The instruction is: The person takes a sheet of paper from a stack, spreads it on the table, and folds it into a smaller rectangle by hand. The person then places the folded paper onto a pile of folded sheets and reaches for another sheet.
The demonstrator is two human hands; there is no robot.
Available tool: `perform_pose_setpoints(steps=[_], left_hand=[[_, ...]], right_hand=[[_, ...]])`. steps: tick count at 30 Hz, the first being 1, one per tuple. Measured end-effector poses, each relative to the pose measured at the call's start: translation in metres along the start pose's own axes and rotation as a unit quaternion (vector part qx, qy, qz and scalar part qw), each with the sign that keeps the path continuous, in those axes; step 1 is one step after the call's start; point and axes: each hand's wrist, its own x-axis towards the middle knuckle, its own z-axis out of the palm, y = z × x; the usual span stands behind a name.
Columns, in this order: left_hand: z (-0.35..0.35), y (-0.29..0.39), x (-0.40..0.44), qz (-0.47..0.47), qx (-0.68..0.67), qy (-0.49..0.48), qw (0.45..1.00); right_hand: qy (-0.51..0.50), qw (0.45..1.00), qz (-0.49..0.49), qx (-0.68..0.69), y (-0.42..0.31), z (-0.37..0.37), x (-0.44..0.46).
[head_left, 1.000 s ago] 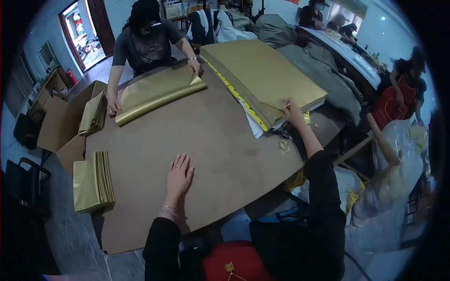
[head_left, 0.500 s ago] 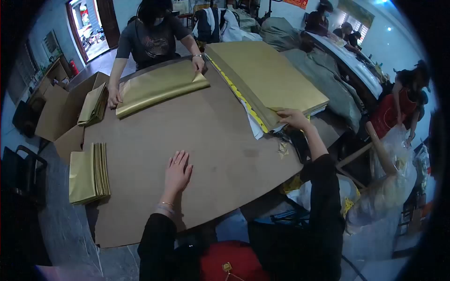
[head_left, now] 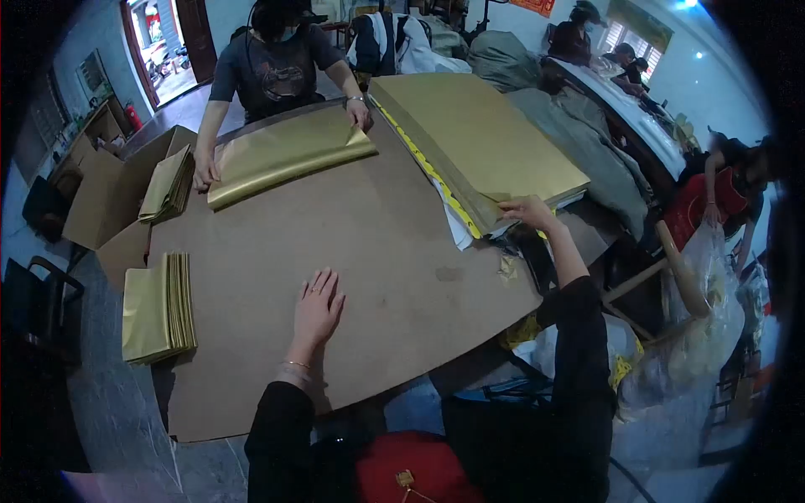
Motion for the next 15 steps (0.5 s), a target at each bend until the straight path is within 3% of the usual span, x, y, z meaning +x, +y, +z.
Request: perform_pose_setpoints(steps=[15], left_hand=[[-0.002, 0.002, 0.0, -0.008, -0.018, -0.005, 1.0]], right_hand=[[-0.014, 0.999, 0.016, 0.032, 0.009, 0.0, 0.003]])
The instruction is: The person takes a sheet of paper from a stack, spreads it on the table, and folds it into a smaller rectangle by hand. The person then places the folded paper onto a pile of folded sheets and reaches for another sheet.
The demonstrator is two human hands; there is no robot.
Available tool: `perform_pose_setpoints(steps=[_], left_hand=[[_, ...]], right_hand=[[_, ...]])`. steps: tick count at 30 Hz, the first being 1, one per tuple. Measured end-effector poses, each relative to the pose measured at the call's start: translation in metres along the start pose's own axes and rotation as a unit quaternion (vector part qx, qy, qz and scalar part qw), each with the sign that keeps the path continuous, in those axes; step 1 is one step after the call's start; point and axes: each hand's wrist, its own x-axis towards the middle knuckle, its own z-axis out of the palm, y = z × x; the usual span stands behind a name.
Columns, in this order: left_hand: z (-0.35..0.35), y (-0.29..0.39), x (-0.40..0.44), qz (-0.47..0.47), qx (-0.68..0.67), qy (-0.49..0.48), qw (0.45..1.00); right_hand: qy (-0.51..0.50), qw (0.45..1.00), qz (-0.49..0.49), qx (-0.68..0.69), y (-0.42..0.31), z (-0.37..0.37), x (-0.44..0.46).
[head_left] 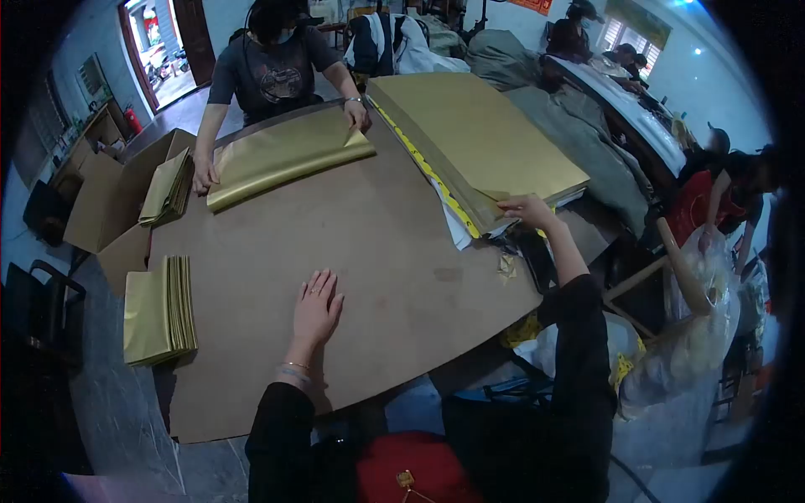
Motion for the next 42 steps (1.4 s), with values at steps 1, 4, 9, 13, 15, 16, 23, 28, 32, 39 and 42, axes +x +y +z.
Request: perform_pose_setpoints(steps=[1, 4, 9, 13, 15, 16, 23, 28, 32, 39, 42], left_hand=[[-0.001, 0.0, 0.0, 0.0, 0.01, -0.007, 1.0], [-0.001, 0.0, 0.0, 0.001, 0.018, -0.01, 1.0], [0.003, -0.003, 0.001, 0.015, 0.013, 0.005, 1.0], [0.001, -0.001, -0.001, 0.014, 0.002, 0.02, 1.0], [0.002, -0.001, -0.001, 0.019, 0.002, 0.028, 0.999], [0.003, -0.003, 0.0, 0.021, 0.022, 0.024, 0.999], [0.002, -0.002, -0.001, 0.011, 0.001, 0.018, 1.0], [0.004, -0.004, -0.001, 0.012, 0.002, 0.022, 1.0], [0.004, -0.004, 0.0, 0.016, 0.009, 0.025, 1.0], [0.003, -0.004, 0.0, 0.018, 0.007, 0.026, 0.999], [0.003, -0.004, 0.0, 0.02, 0.015, 0.027, 0.999]], right_hand=[[-0.001, 1.0, -0.01, -0.02, -0.003, -0.001, -0.002], [-0.001, 0.996, -0.071, -0.058, 0.013, 0.004, 0.005], [-0.006, 1.0, 0.009, -0.012, 0.003, -0.001, 0.002], [0.0, 0.99, -0.115, -0.081, 0.026, 0.005, 0.01], [0.019, 0.989, -0.111, -0.101, 0.022, 0.007, 0.009], [0.033, 0.991, -0.1, -0.086, 0.02, 0.008, 0.008], [0.131, 0.991, 0.011, -0.023, 0.007, 0.018, -0.001], [0.178, 0.984, -0.017, 0.021, -0.011, 0.022, -0.005], [0.267, 0.964, 0.007, 0.011, 0.017, 0.035, 0.009], [0.384, 0.92, -0.035, 0.075, 0.022, 0.053, 0.008], [0.368, 0.924, -0.096, 0.036, 0.031, 0.045, 0.008]])
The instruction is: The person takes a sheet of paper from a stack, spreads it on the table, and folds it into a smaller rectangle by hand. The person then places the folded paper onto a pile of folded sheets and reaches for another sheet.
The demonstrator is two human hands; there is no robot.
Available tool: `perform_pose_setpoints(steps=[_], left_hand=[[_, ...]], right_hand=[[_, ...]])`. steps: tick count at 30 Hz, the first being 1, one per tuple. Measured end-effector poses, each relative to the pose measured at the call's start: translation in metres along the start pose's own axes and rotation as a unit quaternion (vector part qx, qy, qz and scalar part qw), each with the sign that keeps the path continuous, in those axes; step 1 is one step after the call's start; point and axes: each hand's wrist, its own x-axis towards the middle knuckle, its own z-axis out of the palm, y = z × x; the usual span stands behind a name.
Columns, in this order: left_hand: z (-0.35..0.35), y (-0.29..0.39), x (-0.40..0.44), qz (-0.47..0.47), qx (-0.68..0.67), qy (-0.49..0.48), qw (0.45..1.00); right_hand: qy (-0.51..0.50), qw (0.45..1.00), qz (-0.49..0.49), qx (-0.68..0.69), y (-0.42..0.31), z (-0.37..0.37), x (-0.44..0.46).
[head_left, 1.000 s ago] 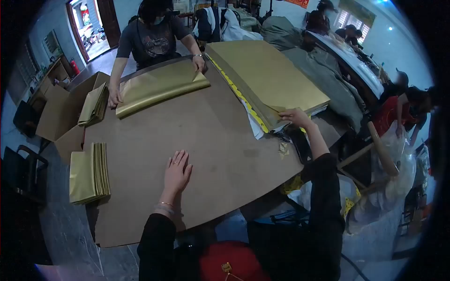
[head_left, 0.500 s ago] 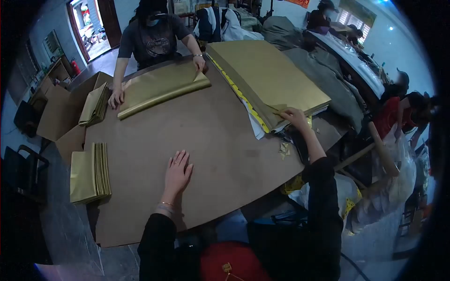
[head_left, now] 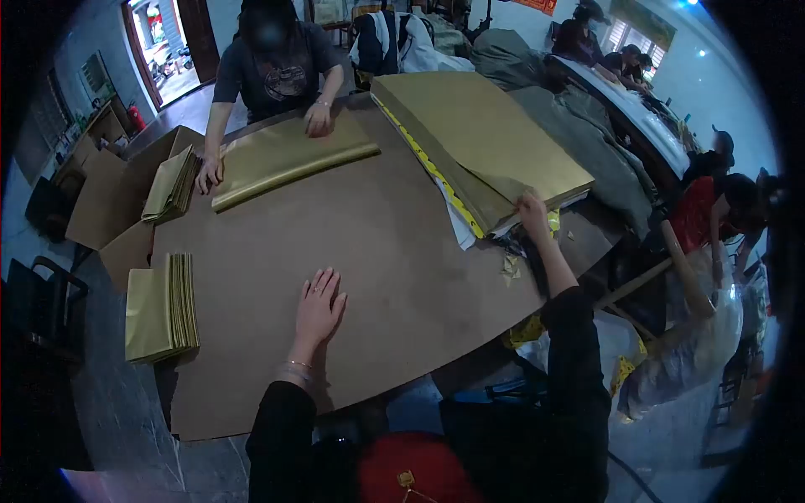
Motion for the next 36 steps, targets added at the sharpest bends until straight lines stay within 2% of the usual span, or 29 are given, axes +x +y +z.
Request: perform_pose_setpoints(steps=[2, 5, 11, 15, 21, 23, 27, 29, 36], left_hand=[[0.0, -0.001, 0.0, -0.002, -0.004, -0.004, 1.0], [0.001, -0.002, 0.001, -0.004, -0.005, -0.009, 1.0], [-0.005, 0.006, 0.0, -0.018, -0.011, -0.023, 1.0], [-0.004, 0.003, 0.001, -0.019, -0.006, -0.03, 0.999], [-0.003, 0.004, 0.0, -0.013, -0.013, -0.007, 1.0], [-0.004, 0.004, 0.0, -0.015, -0.019, -0.01, 1.0], [-0.001, 0.002, -0.001, -0.018, -0.014, -0.008, 1.0], [0.0, 0.001, 0.0, -0.01, -0.015, -0.003, 1.0], [0.002, -0.001, 0.0, 0.002, -0.016, 0.007, 1.0]], right_hand=[[-0.179, 0.984, 0.011, -0.02, 0.01, -0.009, 0.002], [-0.215, 0.976, 0.027, 0.003, -0.036, -0.029, 0.006], [-0.297, 0.953, 0.027, -0.049, -0.042, -0.036, 0.019], [-0.305, 0.947, 0.097, 0.002, -0.028, -0.032, 0.02], [-0.309, 0.949, 0.066, -0.014, -0.024, -0.032, 0.021], [-0.311, 0.949, 0.023, -0.054, -0.026, -0.033, 0.022], [-0.311, 0.949, 0.053, -0.025, -0.03, -0.034, 0.021], [-0.306, 0.951, 0.013, -0.046, -0.027, -0.033, 0.021], [-0.291, 0.957, 0.004, -0.007, -0.022, -0.029, 0.017]])
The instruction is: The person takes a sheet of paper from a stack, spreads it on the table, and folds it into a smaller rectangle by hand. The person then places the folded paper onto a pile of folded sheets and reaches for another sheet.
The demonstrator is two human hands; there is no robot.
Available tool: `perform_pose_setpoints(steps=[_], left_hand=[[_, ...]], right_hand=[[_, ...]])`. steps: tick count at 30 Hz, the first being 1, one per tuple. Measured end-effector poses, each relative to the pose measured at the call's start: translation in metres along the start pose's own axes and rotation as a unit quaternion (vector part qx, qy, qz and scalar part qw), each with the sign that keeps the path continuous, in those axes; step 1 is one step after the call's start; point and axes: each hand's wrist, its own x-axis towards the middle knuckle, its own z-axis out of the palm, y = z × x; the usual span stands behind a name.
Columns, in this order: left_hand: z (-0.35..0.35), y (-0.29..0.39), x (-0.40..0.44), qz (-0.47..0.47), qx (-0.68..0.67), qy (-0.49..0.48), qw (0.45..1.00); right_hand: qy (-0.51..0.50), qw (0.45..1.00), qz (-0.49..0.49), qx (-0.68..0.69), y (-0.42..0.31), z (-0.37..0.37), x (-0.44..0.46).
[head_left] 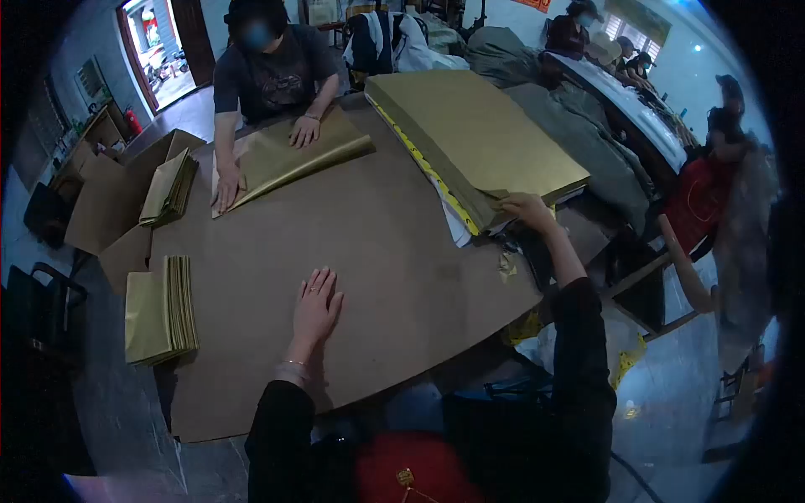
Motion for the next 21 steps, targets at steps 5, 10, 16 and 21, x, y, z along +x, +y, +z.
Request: perform_pose_setpoints(steps=[5, 10, 16, 21], left_hand=[[0.001, 0.001, -0.001, -0.001, 0.001, 0.003, 1.0], [-0.005, 0.006, 0.0, -0.018, -0.005, -0.011, 1.0], [-0.001, 0.0, 0.0, -0.012, 0.017, -0.018, 1.0], [0.002, -0.002, 0.0, -0.006, 0.012, -0.013, 1.0]], right_hand=[[0.055, 0.998, 0.029, 0.021, -0.003, 0.006, -0.001], [0.131, 0.99, 0.017, 0.048, 0.012, 0.019, 0.004], [0.138, 0.988, 0.03, 0.064, 0.002, 0.019, -0.003], [0.135, 0.991, 0.011, -0.011, -0.001, 0.021, -0.006]])
